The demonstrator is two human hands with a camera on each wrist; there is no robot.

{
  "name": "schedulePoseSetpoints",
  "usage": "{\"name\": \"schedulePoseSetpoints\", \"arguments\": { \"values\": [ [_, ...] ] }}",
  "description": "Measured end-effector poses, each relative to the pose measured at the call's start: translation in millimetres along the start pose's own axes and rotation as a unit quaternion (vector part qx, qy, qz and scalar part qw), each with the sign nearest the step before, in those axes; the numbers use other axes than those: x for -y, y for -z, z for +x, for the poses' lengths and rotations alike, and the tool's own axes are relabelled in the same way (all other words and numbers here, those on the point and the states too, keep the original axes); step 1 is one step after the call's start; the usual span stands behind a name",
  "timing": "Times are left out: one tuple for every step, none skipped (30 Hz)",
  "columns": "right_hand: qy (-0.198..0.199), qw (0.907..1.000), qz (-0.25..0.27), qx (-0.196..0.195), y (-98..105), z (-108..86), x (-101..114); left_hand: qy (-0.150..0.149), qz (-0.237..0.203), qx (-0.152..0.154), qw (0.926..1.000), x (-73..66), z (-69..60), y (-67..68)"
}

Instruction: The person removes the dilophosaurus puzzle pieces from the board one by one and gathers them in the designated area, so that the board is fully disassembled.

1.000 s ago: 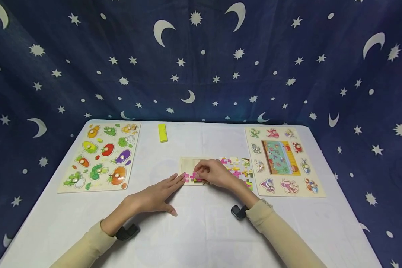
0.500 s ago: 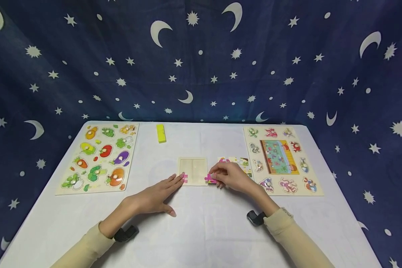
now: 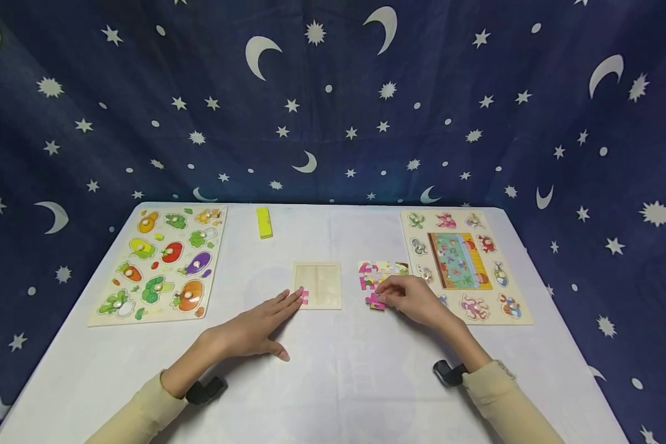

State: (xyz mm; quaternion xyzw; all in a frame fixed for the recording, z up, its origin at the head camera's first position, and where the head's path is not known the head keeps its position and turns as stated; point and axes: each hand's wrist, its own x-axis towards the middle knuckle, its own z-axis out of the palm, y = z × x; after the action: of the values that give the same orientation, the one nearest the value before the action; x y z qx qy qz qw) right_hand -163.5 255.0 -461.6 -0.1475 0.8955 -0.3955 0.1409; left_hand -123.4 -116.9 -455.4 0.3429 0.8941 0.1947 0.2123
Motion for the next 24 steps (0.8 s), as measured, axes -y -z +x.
{"name": "schedulePoseSetpoints", "arguments": {
  "values": [
    [-0.001,1.0,0.0,0.002,0.7,-0.5,-1.1,-0.001,0.001,-0.001,1.0,0.3,-0.1,-0.1],
    [-0.002,1.0,0.001,0.004,1.5,-1.1,-1.8,-0.001,0.001,-0.002,1.0,0.6,-0.3,-0.2],
    [-0.005,1.0,0.001,0.006,2.3,-1.6,-2.2,-0.002,0.001,-0.002,1.0,0.8,-0.5,-0.3],
    [-0.007,1.0,0.001,0.007,2.9,-2.0,-2.6,-0.001,-0.001,-0.002,1.0,0.8,-0.6,-0.3],
    [-0.008,0.9999,-0.001,0.008,3.6,-2.3,-3.0,-0.001,-0.002,-0.002,1.0,0.8,-0.7,-0.2],
    [-0.011,0.9999,-0.002,0.008,4.2,-2.6,-3.3,0.0,-0.004,-0.001,1.0,0.8,-0.8,-0.3],
    [-0.011,0.9999,-0.004,0.009,4.9,-2.8,-3.6,0.002,-0.006,0.0,1.0,0.8,-0.9,-0.4],
    [-0.014,0.9999,-0.004,0.008,5.5,-2.9,-3.9,0.002,-0.006,0.001,1.0,0.9,-1.0,-0.4],
    [-0.014,0.9998,-0.005,0.01,6.1,-2.9,-4.1,0.003,-0.007,0.001,1.0,0.8,-1.0,-0.4],
    [-0.014,0.9998,-0.007,0.011,6.6,-2.9,-4.4,0.003,-0.007,0.001,1.0,0.8,-1.1,-0.5],
    [-0.014,0.9998,-0.008,0.013,7.3,-2.8,-4.5,0.002,-0.007,0.002,1.0,0.8,-1.0,-0.5],
    [-0.013,0.9998,-0.009,0.015,7.6,-2.6,-4.3,0.001,-0.007,0.002,1.0,0.8,-1.0,-0.5],
    [-0.011,0.9997,-0.011,0.017,8.0,-2.3,-4.3,0.0,-0.007,0.001,1.0,0.8,-1.0,-0.5],
    [-0.011,0.9997,-0.013,0.018,8.2,-2.0,-4.0,-0.001,-0.006,0.001,1.0,0.8,-0.9,-0.4],
    [-0.008,0.9996,-0.016,0.02,8.6,-1.7,-3.9,-0.001,-0.005,0.0,1.0,0.9,-0.8,-0.4],
    [-0.007,0.9995,-0.022,0.02,8.9,-1.3,-3.7,-0.001,-0.005,0.0,1.0,1.0,-0.8,-0.5],
    [-0.004,0.9994,-0.028,0.019,9.1,-0.9,-3.5,-0.001,-0.005,-0.001,1.0,1.1,-0.7,-0.5],
    [-0.002,0.9992,-0.034,0.018,9.0,-0.4,-3.4,0.0,-0.005,-0.001,1.0,1.2,-0.6,-0.5],
    [-0.002,0.999,-0.04,0.017,9.1,0.0,-3.5,0.001,-0.004,-0.001,1.0,1.4,-0.6,-0.6],
    [-0.001,0.9988,-0.046,0.015,9.1,0.5,-3.5,0.002,-0.005,-0.001,1.0,1.5,-0.5,-0.8],
    [0.0,0.9985,-0.053,0.014,9.1,1.0,-3.7,0.003,-0.006,0.0,1.0,1.5,-0.5,-0.9],
    [0.0,0.9982,-0.058,0.012,8.9,1.5,-3.8,0.003,-0.007,0.0,1.0,1.5,-0.5,-0.9],
    [-0.001,0.998,-0.062,0.011,8.8,1.9,-3.8,0.003,-0.007,0.0,1.0,1.5,-0.5,-0.9],
    [-0.003,0.9978,-0.065,0.009,8.6,2.2,-3.7,0.002,-0.007,0.0,1.0,1.5,-0.5,-0.9]
  ]
}}
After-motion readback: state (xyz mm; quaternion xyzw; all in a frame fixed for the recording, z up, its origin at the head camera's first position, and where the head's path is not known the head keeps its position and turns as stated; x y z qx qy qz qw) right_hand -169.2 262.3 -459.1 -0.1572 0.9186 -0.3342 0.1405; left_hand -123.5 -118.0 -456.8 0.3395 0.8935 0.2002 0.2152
